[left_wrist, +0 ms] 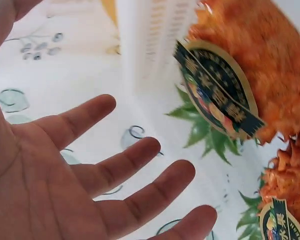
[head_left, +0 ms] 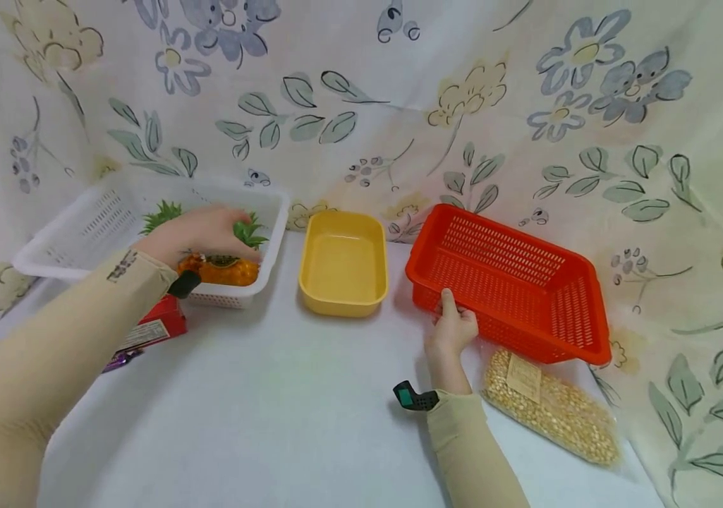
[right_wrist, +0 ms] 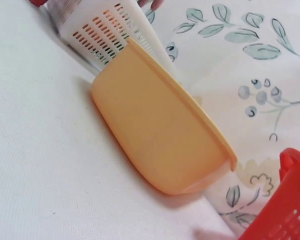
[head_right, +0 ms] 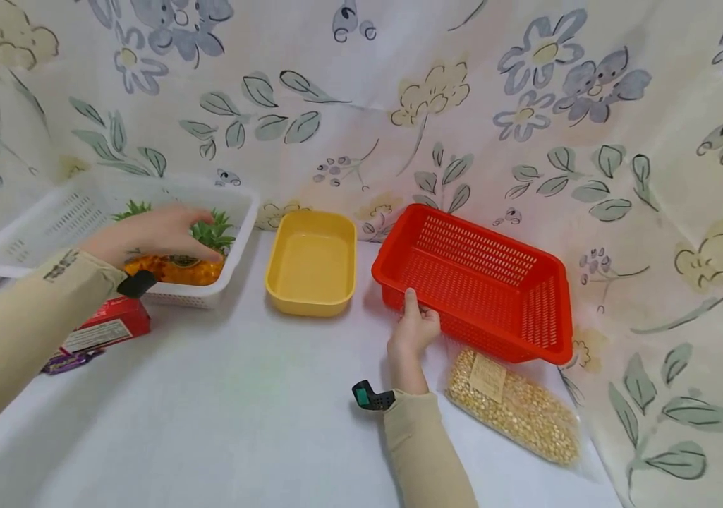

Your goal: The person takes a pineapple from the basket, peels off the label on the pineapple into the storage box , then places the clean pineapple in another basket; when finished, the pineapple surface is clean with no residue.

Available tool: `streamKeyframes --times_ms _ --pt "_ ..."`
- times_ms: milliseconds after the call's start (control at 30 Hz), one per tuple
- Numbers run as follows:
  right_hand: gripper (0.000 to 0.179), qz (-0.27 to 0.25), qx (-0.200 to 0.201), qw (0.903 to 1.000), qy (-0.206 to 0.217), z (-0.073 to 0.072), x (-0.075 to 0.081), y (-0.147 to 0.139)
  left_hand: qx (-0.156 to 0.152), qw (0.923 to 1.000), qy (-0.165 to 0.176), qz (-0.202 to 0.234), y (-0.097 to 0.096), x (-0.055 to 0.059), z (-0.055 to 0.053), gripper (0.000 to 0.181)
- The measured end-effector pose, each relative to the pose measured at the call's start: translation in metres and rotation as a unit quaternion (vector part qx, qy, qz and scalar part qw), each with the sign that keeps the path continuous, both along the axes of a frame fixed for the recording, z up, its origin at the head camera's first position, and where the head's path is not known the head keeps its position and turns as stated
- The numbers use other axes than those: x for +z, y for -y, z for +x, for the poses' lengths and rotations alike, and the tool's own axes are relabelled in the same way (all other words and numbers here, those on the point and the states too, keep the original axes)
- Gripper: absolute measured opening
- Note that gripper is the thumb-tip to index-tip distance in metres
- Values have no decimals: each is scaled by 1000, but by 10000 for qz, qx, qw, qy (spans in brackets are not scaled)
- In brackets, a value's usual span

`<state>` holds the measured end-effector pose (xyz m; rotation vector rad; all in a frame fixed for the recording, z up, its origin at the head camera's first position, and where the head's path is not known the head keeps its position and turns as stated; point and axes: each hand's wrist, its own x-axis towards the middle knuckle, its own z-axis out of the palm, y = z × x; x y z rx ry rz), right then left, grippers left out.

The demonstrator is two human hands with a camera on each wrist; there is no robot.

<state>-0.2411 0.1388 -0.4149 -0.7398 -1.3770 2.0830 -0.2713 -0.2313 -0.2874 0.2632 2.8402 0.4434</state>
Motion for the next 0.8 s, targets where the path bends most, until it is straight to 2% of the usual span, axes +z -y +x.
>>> streamKeyframes --times_ms 133,333,600,800 --pt "19 -18 -3 10000 -75 0 -1 -2 41 9991 370 -219 0 -7 -13 86" --pt "22 -80 61 9999 -137 -1 -3 -2 51 9954 939 -200 4 -11 -24 90" --pt "20 -23 100 9999 -131 -1 -2 -3 -9 9907 1357 -62 8 -18 -28 95" --pt "18 -95 154 9998 -54 0 -1 -5 -77 9843 1742 -289 8 -25 -29 100"
